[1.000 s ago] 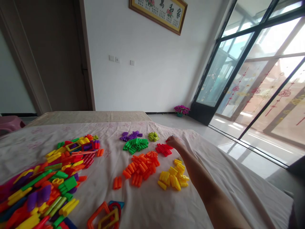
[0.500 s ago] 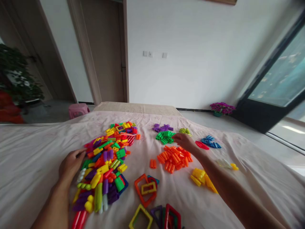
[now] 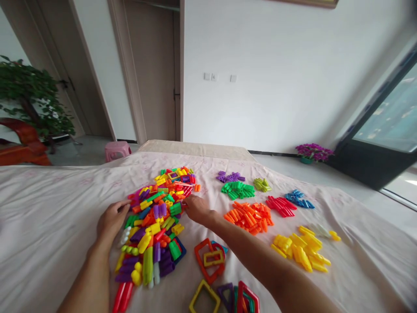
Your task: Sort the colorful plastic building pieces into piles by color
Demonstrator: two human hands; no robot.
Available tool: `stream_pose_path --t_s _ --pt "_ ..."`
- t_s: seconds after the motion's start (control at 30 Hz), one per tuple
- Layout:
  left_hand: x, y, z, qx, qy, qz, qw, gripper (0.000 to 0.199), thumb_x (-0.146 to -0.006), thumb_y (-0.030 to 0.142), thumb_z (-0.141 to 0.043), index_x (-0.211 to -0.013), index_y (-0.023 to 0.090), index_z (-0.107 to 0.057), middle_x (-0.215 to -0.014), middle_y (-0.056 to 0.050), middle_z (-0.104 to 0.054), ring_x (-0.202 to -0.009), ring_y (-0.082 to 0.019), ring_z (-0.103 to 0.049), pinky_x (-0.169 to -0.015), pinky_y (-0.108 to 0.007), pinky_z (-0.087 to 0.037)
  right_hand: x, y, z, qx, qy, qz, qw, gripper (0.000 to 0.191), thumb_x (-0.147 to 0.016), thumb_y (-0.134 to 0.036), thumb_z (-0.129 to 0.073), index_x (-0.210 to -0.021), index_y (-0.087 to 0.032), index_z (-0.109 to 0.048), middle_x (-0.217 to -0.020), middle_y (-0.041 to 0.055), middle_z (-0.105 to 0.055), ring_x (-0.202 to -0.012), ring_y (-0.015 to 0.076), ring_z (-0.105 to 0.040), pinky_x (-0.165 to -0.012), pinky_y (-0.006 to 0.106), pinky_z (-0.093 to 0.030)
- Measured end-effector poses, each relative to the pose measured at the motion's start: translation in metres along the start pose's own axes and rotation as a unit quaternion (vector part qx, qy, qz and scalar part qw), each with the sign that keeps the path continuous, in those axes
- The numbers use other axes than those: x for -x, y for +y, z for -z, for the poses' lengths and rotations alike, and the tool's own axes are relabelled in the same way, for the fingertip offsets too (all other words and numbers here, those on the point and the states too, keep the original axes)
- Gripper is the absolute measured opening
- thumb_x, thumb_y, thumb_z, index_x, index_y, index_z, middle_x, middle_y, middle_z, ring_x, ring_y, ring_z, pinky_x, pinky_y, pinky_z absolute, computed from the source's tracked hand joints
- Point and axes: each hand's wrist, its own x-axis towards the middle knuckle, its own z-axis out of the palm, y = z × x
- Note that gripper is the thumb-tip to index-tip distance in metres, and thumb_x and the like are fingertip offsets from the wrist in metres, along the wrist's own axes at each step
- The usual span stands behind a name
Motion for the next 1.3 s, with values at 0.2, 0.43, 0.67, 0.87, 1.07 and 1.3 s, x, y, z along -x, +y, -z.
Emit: stream_pose_path --t_s 0.2,0.43,0.67,0.87,1.07,1.3 --pt "-0.003 -0.003 0.001 -0.031 -0.013 0.011 0.999 0.049 -0.089 0.053 -0.045 -0.121 0.025 -0.069 -0.124 -0.008 -0.067 -0.107 -0.028 -0.063 -0.085 -0.034 -0.046 0.029 0.018 0.021 -0.033 -0.005 -0.018 0.999 0.030 -0.085 -0.022 -0.056 -0.108 -0.019 -0.074 -0.105 0.0082 -0.073 -0.093 0.0199 -0.066 -0.077 0.026 -0.045" --pt "-0.007 -0.006 0.000 -0.043 -0.033 0.024 0.998 0.049 -0.087 0.054 -0.048 -0.121 0.025 -0.069 -0.122 -0.006 -0.068 -0.104 -0.027 -0.063 -0.081 -0.030 -0.045 0.109 0.064 0.080 -0.101 0.073 -0.117 0.985 0.023 -0.086 -0.022 -0.054 -0.097 -0.019 -0.073 -0.091 0.0031 -0.074 -0.079 0.0157 -0.065 -0.064 0.023 -0.039" --pt "-0.004 -0.001 0.001 -0.061 -0.031 0.032 0.997 0.049 -0.089 0.054 -0.046 -0.121 0.025 -0.069 -0.127 -0.008 -0.066 -0.106 -0.028 -0.062 -0.081 -0.032 -0.043 0.145 0.084 0.104 0.045 0.061 -0.236 0.969 0.016 -0.081 -0.022 -0.057 -0.088 -0.020 -0.071 -0.087 0.0050 -0.071 -0.078 0.0175 -0.062 -0.061 0.026 -0.031" --pt "0.000 0.003 0.002 -0.031 -0.029 0.020 0.999 0.050 -0.090 0.051 -0.046 -0.124 0.022 -0.067 -0.125 -0.009 -0.067 -0.105 -0.027 -0.062 -0.084 -0.032 -0.044 0.143 0.070 0.105 0.064 0.044 -0.217 0.973 0.021 -0.086 -0.029 -0.058 -0.101 -0.023 -0.072 -0.099 0.0081 -0.072 -0.090 0.0219 -0.065 -0.069 0.028 -0.039" --pt "0.001 0.002 0.002 -0.030 -0.026 0.023 0.999 0.049 -0.092 0.051 -0.043 -0.123 0.024 -0.068 -0.127 -0.009 -0.066 -0.108 -0.027 -0.061 -0.088 -0.033 -0.044 0.092 0.024 0.058 -0.145 0.037 0.028 0.988 0.027 -0.087 -0.019 -0.061 -0.113 -0.021 -0.069 -0.109 0.0056 -0.070 -0.086 0.0147 -0.067 -0.076 0.024 -0.049" --pt "0.002 0.003 0.003 -0.034 -0.025 0.020 0.999 0.051 -0.092 0.053 -0.041 -0.125 0.024 -0.067 -0.130 -0.010 -0.064 -0.113 -0.028 -0.060 -0.090 -0.034 -0.044 0.028 -0.030 0.019 -0.081 0.071 0.111 0.988 0.041 -0.087 -0.027 -0.068 -0.127 -0.029 -0.060 -0.123 0.0045 -0.064 -0.106 0.0205 -0.064 -0.084 0.029 -0.050"
